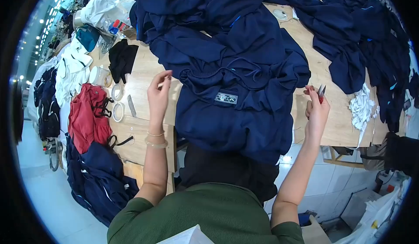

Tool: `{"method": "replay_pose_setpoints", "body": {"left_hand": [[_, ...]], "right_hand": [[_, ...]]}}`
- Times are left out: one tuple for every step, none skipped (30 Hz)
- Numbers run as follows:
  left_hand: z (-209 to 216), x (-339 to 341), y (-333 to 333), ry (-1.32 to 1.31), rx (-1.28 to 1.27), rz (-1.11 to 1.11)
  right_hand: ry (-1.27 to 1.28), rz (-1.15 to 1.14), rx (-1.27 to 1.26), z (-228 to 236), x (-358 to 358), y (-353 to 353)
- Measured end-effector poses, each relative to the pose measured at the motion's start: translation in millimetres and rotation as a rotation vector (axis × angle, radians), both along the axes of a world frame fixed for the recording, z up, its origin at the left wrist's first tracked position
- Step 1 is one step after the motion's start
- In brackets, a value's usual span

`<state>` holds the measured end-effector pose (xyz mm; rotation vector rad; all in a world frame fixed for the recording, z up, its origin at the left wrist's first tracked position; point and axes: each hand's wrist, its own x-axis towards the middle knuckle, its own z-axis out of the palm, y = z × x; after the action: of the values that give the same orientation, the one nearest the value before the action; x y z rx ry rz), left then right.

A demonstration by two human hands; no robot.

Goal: The person is trimming excess threads from navy blue garments using small clippers at a factory workbench.

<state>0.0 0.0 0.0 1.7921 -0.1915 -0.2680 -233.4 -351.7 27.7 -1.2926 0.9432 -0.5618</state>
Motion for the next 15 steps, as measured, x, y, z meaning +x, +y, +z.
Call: {"method": "replay_pose_setpoints", "body": {"left_hand": [[14.9,-10.0,-19.5,-0.335,0.121,-0.036],[20.5,-15.8,-28.6,-0.671,0.248,-0.066],[20.3,-16.8,-21.0,-0.656,0.261,-0.085],[14.5,-10.4,-25.2,-0.621,0.247,-0.037],[8.4,-5.0,-27.2,-0.585,0.231,0.009],[1.4,0.8,-29.6,-0.367,0.137,0.060],[-5.9,8.0,-25.7,-0.095,0.022,0.082],[-11.4,14.0,-16.4,0.142,-0.052,0.037],[-8.7,16.5,-14.9,0.384,-0.129,-0.017],[-6.7,16.7,-14.1,0.388,-0.137,-0.028],[-3.8,15.1,-12.6,0.497,-0.245,-0.161],[2.3,12.2,-11.1,0.602,-0.351,-0.291],[4.7,11.5,-10.0,0.601,-0.358,-0.299],[6.7,11.0,-9.5,0.588,-0.365,-0.414],[11.2,11.1,-10.0,0.570,-0.371,-0.529]], "right_hand": [[-0.015,-0.069,-0.112,-2.2,5.2,1.1],[-0.033,-0.132,-0.220,-2.9,10.2,2.7],[-0.014,-0.142,-0.203,-1.2,7.6,19.4],[0.001,-0.126,-0.179,1.7,13.3,20.5],[0.016,-0.110,-0.156,4.2,17.6,20.1],[0.012,-0.114,-0.167,5.5,20.4,16.0],[-0.041,-0.014,-0.041,3.6,21.2,14.9],[-0.093,0.086,0.085,1.0,22.0,13.9],[-0.139,0.179,0.205,2.2,21.1,12.1],[-0.199,0.253,0.303,3.5,21.5,12.8],[-0.239,0.282,0.340,7.0,21.3,14.3],[-0.226,0.300,0.305,4.1,21.5,11.2],[-0.212,0.317,0.270,1.5,22.5,8.3],[-0.212,0.313,0.261,2.6,21.8,4.7],[-0.240,0.347,0.259,4.1,23.4,3.1]]}}
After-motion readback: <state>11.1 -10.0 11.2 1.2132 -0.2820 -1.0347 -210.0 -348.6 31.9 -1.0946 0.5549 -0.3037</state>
